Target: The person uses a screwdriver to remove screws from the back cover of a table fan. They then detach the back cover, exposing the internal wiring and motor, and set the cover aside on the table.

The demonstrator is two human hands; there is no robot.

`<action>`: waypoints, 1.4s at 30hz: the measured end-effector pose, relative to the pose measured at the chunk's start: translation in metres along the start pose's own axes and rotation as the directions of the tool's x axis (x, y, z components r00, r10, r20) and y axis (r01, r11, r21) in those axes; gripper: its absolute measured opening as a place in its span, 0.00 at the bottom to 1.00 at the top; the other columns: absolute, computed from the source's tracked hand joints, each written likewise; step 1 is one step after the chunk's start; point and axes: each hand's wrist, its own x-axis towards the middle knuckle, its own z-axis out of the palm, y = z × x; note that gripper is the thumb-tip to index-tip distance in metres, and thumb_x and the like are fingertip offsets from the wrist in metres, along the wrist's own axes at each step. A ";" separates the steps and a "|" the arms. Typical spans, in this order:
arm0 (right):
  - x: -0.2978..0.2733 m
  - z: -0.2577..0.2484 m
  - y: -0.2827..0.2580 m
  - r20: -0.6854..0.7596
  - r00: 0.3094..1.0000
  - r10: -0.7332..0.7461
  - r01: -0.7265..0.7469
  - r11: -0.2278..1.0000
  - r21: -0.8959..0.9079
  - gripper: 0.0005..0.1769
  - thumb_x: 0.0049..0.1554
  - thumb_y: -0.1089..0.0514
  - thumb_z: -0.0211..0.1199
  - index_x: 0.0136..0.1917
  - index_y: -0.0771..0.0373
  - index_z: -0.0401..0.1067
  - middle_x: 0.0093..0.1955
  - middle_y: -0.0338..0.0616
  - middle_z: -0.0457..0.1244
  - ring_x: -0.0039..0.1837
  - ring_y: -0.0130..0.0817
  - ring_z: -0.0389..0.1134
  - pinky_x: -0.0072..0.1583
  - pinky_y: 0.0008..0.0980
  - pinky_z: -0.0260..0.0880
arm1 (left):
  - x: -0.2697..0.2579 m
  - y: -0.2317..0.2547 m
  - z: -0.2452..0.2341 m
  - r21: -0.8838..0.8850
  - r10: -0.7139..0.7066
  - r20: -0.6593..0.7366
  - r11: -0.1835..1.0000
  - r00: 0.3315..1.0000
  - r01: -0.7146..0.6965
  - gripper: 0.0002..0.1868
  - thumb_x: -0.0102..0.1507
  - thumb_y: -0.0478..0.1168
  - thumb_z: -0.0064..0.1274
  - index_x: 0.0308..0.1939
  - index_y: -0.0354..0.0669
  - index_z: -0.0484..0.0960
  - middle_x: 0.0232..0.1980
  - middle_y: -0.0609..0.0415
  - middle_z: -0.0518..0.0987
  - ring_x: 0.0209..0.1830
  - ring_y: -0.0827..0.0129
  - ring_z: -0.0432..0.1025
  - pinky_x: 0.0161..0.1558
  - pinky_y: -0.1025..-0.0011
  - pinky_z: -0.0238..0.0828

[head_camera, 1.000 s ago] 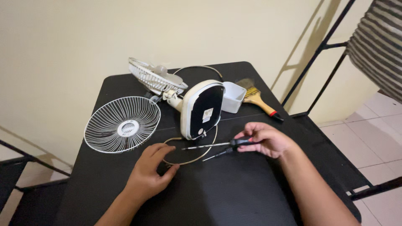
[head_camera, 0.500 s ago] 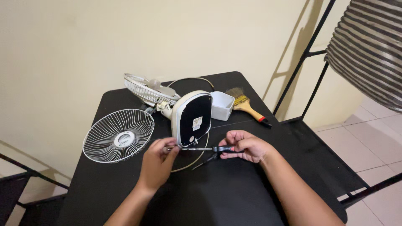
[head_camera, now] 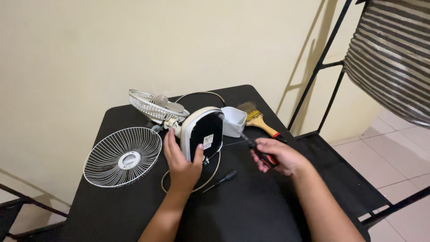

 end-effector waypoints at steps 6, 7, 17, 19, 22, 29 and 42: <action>-0.004 0.000 -0.005 -0.286 0.951 -0.119 -0.001 0.923 -0.386 0.09 0.59 0.58 0.64 0.47 0.62 0.65 0.32 0.39 0.61 0.28 0.27 0.59 0.30 0.29 0.58 | -0.010 -0.023 0.012 -0.075 -0.074 0.159 0.993 0.985 0.087 0.47 0.60 0.38 0.62 0.75 0.22 0.52 0.73 0.22 0.60 0.73 0.33 0.60 0.71 0.52 0.58; -0.005 0.000 -0.004 -0.299 0.944 -0.140 0.004 0.910 -0.415 0.09 0.58 0.58 0.64 0.46 0.61 0.66 0.32 0.38 0.62 0.30 0.25 0.60 0.30 0.28 0.60 | -0.012 -0.025 0.012 -0.083 -0.072 0.168 0.993 0.983 0.087 0.45 0.61 0.38 0.61 0.75 0.22 0.52 0.73 0.23 0.61 0.73 0.34 0.61 0.71 0.53 0.59; -0.013 0.008 -0.006 -0.359 0.866 -0.347 0.073 0.799 -0.596 0.10 0.54 0.60 0.69 0.46 0.64 0.70 0.37 0.35 0.63 0.40 0.22 0.62 0.42 0.27 0.63 | -0.009 -0.022 0.007 -0.090 -0.118 0.197 0.986 0.973 0.138 0.42 0.60 0.36 0.59 0.74 0.26 0.55 0.70 0.26 0.67 0.69 0.36 0.67 0.66 0.55 0.64; -0.014 0.008 -0.006 -0.340 0.855 -0.393 0.092 0.758 -0.645 0.11 0.53 0.59 0.70 0.47 0.65 0.71 0.38 0.35 0.64 0.41 0.22 0.63 0.44 0.27 0.65 | -0.010 -0.022 0.006 -0.089 -0.124 0.200 0.986 0.972 0.144 0.43 0.60 0.36 0.59 0.74 0.27 0.55 0.70 0.26 0.67 0.68 0.36 0.67 0.66 0.55 0.64; -0.015 0.010 -0.008 -0.314 0.841 -0.440 0.110 0.708 -0.697 0.13 0.52 0.59 0.71 0.48 0.65 0.73 0.39 0.36 0.65 0.42 0.23 0.64 0.46 0.27 0.67 | -0.010 -0.021 0.006 -0.081 -0.138 0.207 0.984 0.969 0.157 0.43 0.60 0.36 0.59 0.74 0.27 0.55 0.70 0.26 0.67 0.68 0.36 0.66 0.66 0.55 0.64; -0.020 0.017 -0.015 -0.360 0.817 -0.450 0.012 0.637 -0.771 0.16 0.52 0.56 0.72 0.50 0.65 0.75 0.39 0.40 0.69 0.41 0.25 0.66 0.46 0.28 0.70 | -0.011 -0.022 0.007 -0.069 -0.107 0.192 0.990 0.975 0.122 0.43 0.60 0.36 0.60 0.74 0.26 0.55 0.70 0.25 0.66 0.69 0.36 0.66 0.67 0.54 0.64; -0.037 0.044 -0.040 -0.413 0.779 -0.473 -0.127 0.526 -0.841 0.16 0.50 0.53 0.72 0.50 0.63 0.80 0.36 0.45 0.70 0.37 0.32 0.70 0.44 0.32 0.70 | -0.009 -0.017 0.003 -0.114 -0.030 0.199 0.992 0.980 0.053 0.42 0.62 0.33 0.57 0.75 0.24 0.53 0.70 0.24 0.66 0.69 0.36 0.67 0.68 0.53 0.65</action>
